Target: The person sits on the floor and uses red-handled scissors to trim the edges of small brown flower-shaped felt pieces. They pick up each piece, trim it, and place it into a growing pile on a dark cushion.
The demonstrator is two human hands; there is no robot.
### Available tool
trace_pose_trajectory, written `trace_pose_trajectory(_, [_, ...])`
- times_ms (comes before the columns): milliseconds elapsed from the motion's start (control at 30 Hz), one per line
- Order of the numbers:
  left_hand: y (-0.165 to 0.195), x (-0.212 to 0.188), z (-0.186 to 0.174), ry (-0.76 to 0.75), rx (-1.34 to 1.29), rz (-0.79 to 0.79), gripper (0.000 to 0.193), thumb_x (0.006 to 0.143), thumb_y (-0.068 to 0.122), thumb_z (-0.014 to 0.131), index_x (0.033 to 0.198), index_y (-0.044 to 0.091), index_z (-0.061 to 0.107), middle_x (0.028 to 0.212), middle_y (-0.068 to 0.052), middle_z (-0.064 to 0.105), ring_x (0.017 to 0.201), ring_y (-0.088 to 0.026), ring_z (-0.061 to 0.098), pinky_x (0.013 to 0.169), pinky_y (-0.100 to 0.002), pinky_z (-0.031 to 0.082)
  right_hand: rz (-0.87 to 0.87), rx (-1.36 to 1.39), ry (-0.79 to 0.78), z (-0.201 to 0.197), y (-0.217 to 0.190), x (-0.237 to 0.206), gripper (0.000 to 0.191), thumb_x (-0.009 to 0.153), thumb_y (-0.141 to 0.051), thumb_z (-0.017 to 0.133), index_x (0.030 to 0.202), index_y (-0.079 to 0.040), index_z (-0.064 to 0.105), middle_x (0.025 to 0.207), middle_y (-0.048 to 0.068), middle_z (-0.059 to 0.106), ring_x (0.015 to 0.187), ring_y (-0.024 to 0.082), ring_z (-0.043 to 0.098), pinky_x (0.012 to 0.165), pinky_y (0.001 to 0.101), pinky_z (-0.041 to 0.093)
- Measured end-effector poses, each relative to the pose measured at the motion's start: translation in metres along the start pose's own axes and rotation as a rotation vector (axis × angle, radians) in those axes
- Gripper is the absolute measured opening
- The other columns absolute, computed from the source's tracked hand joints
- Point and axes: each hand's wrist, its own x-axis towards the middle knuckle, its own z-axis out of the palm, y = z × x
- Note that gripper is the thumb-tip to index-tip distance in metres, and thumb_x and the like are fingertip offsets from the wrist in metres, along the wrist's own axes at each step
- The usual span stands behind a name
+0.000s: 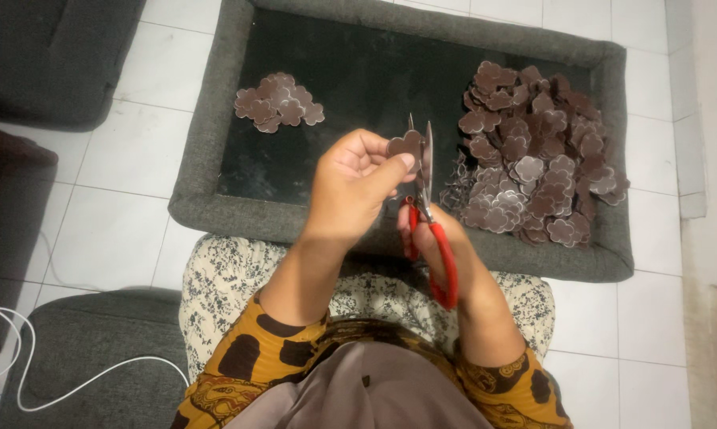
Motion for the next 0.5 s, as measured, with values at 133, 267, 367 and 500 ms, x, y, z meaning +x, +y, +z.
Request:
trace_pose_trajectory(133, [-0.002, -0.001, 0.0, 0.01, 0.019, 0.002, 0.013, 0.093, 0.005, 0.074, 0.1, 0.001, 0.064, 0.095, -0.008, 0.074, 0.086, -0.013, 0.071, 0.072, -0.022, 0.054, 0.016, 0.018, 0.024, 0.001, 0.0, -0.001, 0.048, 0.102, -0.053, 0.056, 0.106, -0.005, 0.058, 0.086, 0.002, 0.055, 0.077, 0.013, 0.053, 0.069, 0.0267, 0.045])
trace_pose_trajectory(267, [-0.008, 0.002, -0.001, 0.009, 0.007, 0.015, 0.013, 0.093, 0.004, 0.074, 0.1, 0.001, 0.063, 0.094, -0.008, 0.074, 0.085, -0.012, 0.071, 0.072, -0.023, 0.055, 0.034, 0.028, 0.002, -0.003, 0.002, 0.0, 0.045, 0.101, -0.05, 0.056, 0.106, -0.005, 0.057, 0.087, 0.001, 0.054, 0.077, 0.012, 0.053, 0.068, 0.0264, 0.045])
trace_pose_trajectory(367, [-0.013, 0.005, -0.003, 0.008, -0.011, 0.019, 0.012, 0.093, 0.003, 0.073, 0.099, 0.001, 0.063, 0.094, -0.008, 0.073, 0.084, -0.012, 0.071, 0.071, -0.022, 0.055, 0.045, 0.017, 0.021, -0.004, 0.005, 0.0, 0.042, 0.1, -0.048, 0.056, 0.105, -0.006, 0.057, 0.087, 0.0, 0.053, 0.076, 0.011, 0.052, 0.067, 0.0261, 0.045])
trace_pose_trajectory(500, [-0.018, 0.009, -0.004, 0.019, -0.026, 0.025, 0.012, 0.092, 0.001, 0.073, 0.099, 0.001, 0.063, 0.093, -0.008, 0.073, 0.082, -0.012, 0.07, 0.069, -0.022, 0.055, 0.076, 0.063, 0.031, -0.002, 0.007, 0.004, 0.036, 0.101, -0.042, 0.055, 0.104, -0.007, 0.058, 0.085, -0.002, 0.053, 0.075, 0.01, 0.05, 0.066, 0.0257, 0.045])
